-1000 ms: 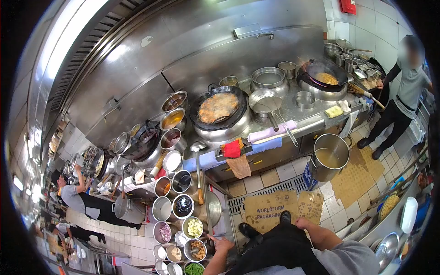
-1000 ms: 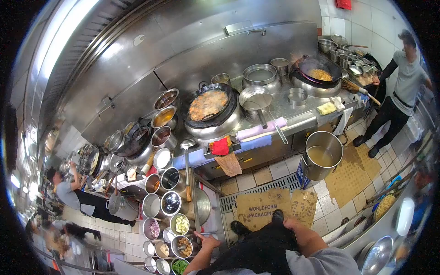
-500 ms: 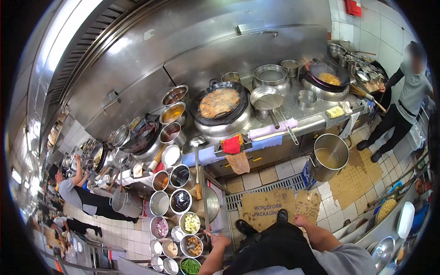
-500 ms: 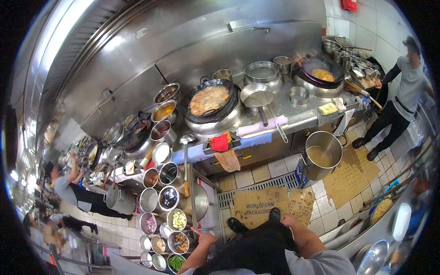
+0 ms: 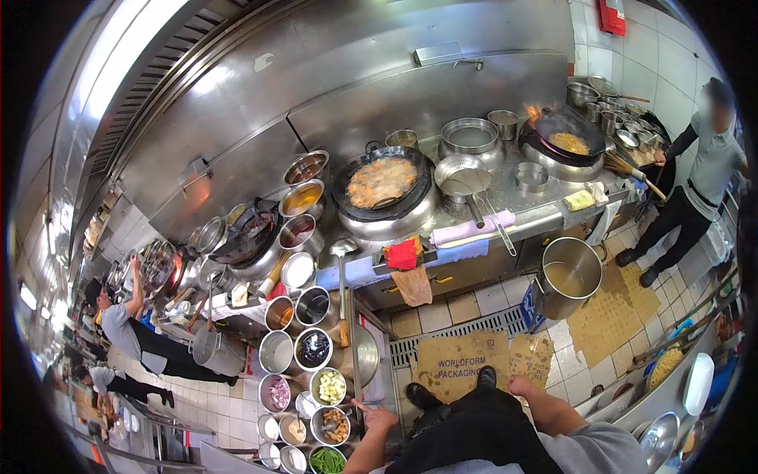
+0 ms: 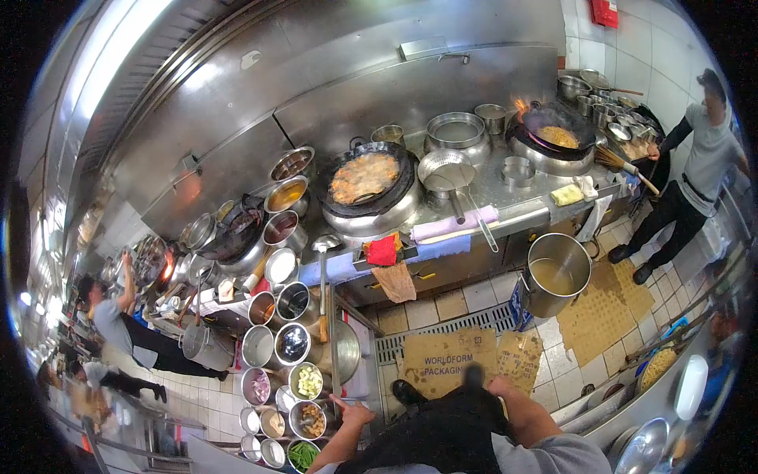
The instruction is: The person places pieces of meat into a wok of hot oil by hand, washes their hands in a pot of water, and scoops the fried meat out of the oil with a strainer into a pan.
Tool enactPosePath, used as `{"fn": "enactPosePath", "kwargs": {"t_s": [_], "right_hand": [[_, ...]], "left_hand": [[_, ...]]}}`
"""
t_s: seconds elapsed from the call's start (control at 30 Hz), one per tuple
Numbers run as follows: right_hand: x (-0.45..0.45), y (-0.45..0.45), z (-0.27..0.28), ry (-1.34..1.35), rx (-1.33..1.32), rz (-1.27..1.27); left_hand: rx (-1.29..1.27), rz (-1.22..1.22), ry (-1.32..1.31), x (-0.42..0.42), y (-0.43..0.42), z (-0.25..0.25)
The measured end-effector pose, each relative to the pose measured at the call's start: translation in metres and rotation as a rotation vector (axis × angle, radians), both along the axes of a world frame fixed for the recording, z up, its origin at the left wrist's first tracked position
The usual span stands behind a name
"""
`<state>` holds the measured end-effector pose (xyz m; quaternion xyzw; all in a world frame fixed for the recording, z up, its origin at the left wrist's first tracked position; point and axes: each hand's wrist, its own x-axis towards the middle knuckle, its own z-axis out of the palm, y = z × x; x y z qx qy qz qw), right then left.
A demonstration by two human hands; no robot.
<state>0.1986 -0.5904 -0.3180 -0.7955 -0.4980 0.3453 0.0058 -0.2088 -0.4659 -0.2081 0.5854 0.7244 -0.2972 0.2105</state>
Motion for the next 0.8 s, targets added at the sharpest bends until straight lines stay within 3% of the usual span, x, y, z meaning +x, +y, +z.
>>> {"fn": "enactPosePath", "kwargs": {"t_s": [0.1,0.2,0.27,0.37,0.4,0.43,0.47,0.57,0.73,0.8], "right_hand": [[-0.004,0.002,0.032,0.04,0.007,0.034],[-0.003,0.003,0.03,0.016,-0.026,0.151],[0.002,0.003,-0.008,0.101,-0.069,-0.001],[0.004,0.001,0.0,0.152,-0.115,0.093],[0.005,-0.001,-0.006,0.197,-0.088,0.012],[0.005,-0.001,-0.021,0.057,-0.012,0.091],[0.013,-0.001,-0.055,0.086,0.014,0.136],[0.013,0.008,-0.032,0.018,-0.019,0.082],[0.012,0.013,-0.009,-0.004,0.071,0.13],[0.014,0.018,-0.009,0.05,-0.013,0.115]], "left_hand": [[0.03,0.005,-0.024,0.003,-0.002,0.006],[0.032,0.029,-0.06,0.004,-0.004,0.02],[0.077,0.071,-0.103,0.009,-0.006,0.034],[0.022,0.078,-0.061,0.012,-0.006,0.041],[0.005,0.096,-0.049,0.017,-0.006,0.049],[0.02,0.098,-0.066,0.017,-0.002,0.041],[0.095,0.164,-0.097,0.014,-0.004,0.031],[0.161,0.335,-0.213,0.02,-0.005,0.044],[0.094,0.147,-0.114,-0.001,0.0,0.002],[0.088,0.123,-0.149,0.008,0.002,0.04]]}}
